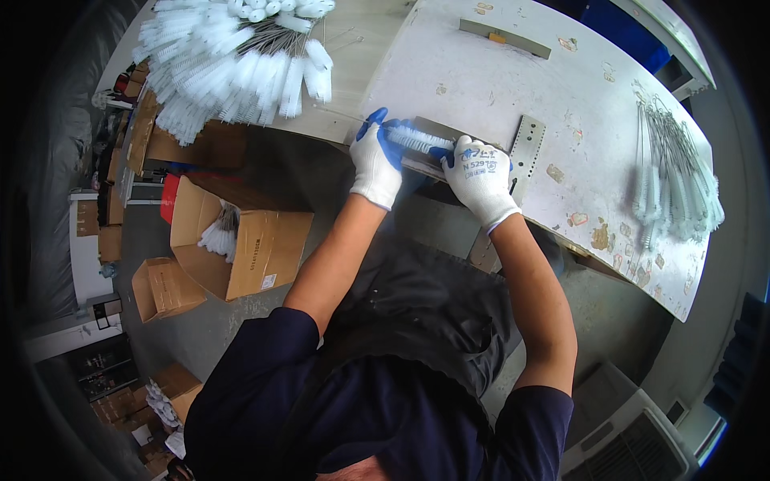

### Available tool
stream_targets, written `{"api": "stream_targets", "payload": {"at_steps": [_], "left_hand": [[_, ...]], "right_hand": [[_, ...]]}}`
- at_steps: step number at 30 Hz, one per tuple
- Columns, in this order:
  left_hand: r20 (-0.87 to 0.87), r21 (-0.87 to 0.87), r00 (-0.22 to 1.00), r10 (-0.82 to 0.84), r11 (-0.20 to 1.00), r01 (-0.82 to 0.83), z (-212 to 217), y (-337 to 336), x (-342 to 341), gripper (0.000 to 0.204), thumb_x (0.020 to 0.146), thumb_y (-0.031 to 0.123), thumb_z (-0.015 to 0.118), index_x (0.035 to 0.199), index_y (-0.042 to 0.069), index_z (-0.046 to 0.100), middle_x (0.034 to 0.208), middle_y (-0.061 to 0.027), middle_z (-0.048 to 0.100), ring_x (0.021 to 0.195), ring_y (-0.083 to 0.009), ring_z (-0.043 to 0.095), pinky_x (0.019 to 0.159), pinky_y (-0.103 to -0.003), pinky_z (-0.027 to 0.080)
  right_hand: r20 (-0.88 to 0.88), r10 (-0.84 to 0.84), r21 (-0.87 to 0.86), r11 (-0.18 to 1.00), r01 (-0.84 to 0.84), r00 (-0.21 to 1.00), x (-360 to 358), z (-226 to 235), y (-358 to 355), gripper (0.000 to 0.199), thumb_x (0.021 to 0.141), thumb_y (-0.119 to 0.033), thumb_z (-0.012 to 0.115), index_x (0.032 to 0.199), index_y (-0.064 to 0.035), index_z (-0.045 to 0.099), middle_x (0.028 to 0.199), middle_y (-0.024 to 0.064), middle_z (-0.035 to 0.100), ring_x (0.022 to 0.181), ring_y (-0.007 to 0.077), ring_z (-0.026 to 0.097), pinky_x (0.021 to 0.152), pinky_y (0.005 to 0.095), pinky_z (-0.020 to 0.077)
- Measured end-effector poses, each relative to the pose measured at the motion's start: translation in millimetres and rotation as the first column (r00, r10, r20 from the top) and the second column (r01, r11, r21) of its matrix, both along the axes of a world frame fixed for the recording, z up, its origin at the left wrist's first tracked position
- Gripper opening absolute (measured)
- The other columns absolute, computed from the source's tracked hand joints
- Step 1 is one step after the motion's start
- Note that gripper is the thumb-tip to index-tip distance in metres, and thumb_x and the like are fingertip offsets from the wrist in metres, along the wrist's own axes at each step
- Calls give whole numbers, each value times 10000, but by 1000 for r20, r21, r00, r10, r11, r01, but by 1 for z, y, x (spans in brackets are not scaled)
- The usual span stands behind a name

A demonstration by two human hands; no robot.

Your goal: The person repeatedly picks up a white plastic bristle head and a metal wire handle, inserts the handle into the head, and places the assembled broom on a growing pile. The process is repeated continuously throughout the clip.

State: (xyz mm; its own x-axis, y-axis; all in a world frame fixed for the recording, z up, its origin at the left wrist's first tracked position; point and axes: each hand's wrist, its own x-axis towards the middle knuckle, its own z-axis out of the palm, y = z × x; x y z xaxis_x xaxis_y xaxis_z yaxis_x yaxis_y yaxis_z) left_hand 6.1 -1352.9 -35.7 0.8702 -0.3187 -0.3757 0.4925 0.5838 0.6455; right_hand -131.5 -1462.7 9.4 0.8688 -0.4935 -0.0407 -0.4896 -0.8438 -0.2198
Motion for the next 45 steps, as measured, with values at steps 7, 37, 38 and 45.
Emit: {"api": "stream_targets", "payload": {"at_steps": [7, 37, 38, 45], "left_hand": [[-62, 119, 998, -23, 992, 30, 28, -50, 18, 239, 950, 53, 484, 1142, 34, 626, 733, -57, 484, 617, -210, 540, 576, -399, 505], [560, 772, 253, -789, 386, -505, 60, -70, 106, 332, 972, 317, 565, 1096, 31, 676, 975, -237, 706, 939, -410, 677, 859, -499, 514], [639, 636, 112, -761, 441, -633, 60, -56, 125, 325, 969, 302, 570, 1164, 53, 645, 1056, -235, 689, 1015, -395, 660, 888, -478, 508], [204, 781, 367, -908, -75, -620, 52, 25, 231, 315, 966, 330, 525, 1150, 117, 665, 1157, -144, 666, 1145, -338, 604, 953, -473, 476]], "right_hand": [[29, -29, -1, 1000, 29, 999, 5, -3, 1, 342, 919, -383, 644, 946, -42, 658, 889, 161, 727, 835, 327, 718, 795, 431, 552], [273, 207, -284, 950, -127, 940, 7, -32, -28, 298, 899, -403, 651, 858, -109, 664, 773, 97, 671, 737, 290, 682, 710, 426, 533], [284, 222, -278, 950, -141, 933, 7, -32, -25, 299, 893, -402, 661, 851, -105, 662, 790, 100, 669, 766, 289, 678, 721, 425, 527], [363, 323, -338, 920, -199, 874, 7, -32, -23, 289, 876, -384, 688, 844, -99, 656, 836, 93, 662, 830, 284, 667, 764, 413, 510]]}}
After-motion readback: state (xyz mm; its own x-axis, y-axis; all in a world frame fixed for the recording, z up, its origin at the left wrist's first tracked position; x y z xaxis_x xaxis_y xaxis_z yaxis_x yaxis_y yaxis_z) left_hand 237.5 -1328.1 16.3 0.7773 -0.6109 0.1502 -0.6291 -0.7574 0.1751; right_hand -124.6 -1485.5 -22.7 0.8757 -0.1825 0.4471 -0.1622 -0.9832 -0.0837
